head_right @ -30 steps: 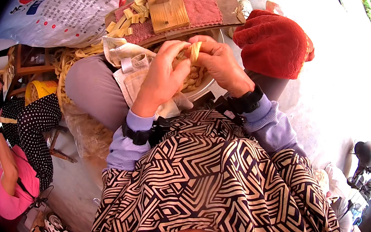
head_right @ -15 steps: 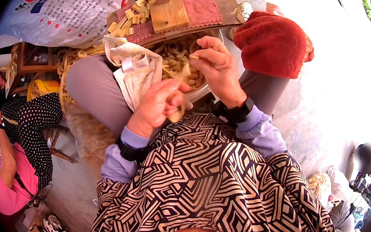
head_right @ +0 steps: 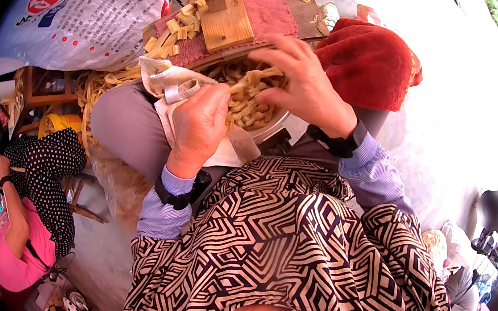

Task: The person is folding and twisting thin strips of light-colored material by hand to create knotted shapes and placing them into a bowl.

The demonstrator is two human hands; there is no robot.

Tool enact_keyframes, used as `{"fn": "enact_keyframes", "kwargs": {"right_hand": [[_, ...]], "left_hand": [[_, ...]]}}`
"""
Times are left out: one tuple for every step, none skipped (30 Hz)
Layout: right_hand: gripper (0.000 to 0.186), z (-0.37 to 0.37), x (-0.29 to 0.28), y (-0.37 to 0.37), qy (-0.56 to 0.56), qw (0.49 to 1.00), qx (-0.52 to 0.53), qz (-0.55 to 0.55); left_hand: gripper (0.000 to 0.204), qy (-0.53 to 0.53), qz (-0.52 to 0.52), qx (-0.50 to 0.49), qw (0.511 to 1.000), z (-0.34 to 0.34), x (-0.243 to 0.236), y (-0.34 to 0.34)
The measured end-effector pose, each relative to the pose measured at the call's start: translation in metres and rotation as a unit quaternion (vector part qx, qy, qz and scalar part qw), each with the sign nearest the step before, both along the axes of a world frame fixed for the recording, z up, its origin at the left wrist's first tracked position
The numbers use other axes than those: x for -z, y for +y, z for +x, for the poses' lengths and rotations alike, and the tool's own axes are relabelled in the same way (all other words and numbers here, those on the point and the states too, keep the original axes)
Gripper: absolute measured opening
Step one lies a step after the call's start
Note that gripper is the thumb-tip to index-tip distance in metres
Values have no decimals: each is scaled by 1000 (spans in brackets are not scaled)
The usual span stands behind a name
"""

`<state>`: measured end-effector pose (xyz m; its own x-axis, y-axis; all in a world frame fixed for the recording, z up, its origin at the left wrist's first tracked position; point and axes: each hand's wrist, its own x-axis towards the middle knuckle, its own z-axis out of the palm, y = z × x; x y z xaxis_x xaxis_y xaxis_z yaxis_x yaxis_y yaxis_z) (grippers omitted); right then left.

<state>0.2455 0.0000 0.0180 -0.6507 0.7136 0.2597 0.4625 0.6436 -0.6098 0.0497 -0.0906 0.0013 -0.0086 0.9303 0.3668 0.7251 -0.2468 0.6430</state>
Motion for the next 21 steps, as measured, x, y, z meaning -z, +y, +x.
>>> {"fn": "enact_keyframes", "kwargs": {"right_hand": [[39, -6, -2, 6, 34, 998, -46, 17], [34, -7, -5, 10, 11, 994, -56, -98], [29, -10, -7, 15, -11, 975, -70, -213], [23, -13, -11, 19, -33, 942, -83, -324], [10, -12, -20, 18, 24, 926, -61, -371], [9, -9, -27, 20, 18, 921, -62, -384], [10, -6, -26, 25, 23, 918, -54, -392], [13, -5, -25, 29, 29, 915, -47, -400], [12, -7, -27, 31, 25, 919, -43, -392], [12, -9, -29, 33, 22, 923, -40, -383], [11, -11, -31, 36, 19, 926, -35, -374], [11, -14, -30, 38, 29, 934, -29, -355], [11, -17, -30, 40, 40, 941, -23, -336], [10, -20, -29, 43, 51, 947, -17, -316], [13, -25, -24, 46, 52, 950, 5, -309], [13, -30, -17, 52, 66, 958, 18, -277], [14, -36, -9, 58, 81, 966, 30, -245], [14, -41, -1, 63, 96, 971, 45, -212], [15, -46, 5, 66, 115, 965, 49, -230], [14, -50, 10, 69, 109, 967, 58, -223], [14, -53, 15, 72, 104, 968, 66, -217]], "left_hand": [[6, 11, 12, 11, 1000, 3, -3, 4], [6, 11, 11, 26, 1000, 5, -5, 8], [6, 12, 10, 36, 999, 4, -6, 12], [6, 14, 10, 46, 999, 2, -8, 15], [4, -49, -17, 62, 997, -2, -12, 17], [4, -81, -39, 72, 993, -6, -14, 19], [4, -113, -61, 82, 988, -10, -15, 20], [5, -145, -82, 93, 982, -14, -15, 22], [12, -178, -127, 100, 971, -18, -17, 24], [13, -193, -149, 93, 965, -21, -17, 28], [14, -207, -171, 86, 959, -25, -18, 33], [15, -223, -197, 78, 951, -28, -16, 35], [19, -233, -190, 90, 950, -32, -14, 42], [18, -250, -199, 86, 944, -37, -9, 51], [17, -266, -208, 77, 938, -43, -3, 59], [16, -283, -214, 70, 932, -50, 2, 69], [13, -274, -208, 72, 936, -57, 6, 78], [13, -280, -213, 52, 935, -59, 9, 86], [12, -285, -218, 32, 933, -60, 12, 93], [11, -290, -224, 11, 931, -62, 16, 99], [10, -293, -221, 10, 930, -65, 21, 105]]}}
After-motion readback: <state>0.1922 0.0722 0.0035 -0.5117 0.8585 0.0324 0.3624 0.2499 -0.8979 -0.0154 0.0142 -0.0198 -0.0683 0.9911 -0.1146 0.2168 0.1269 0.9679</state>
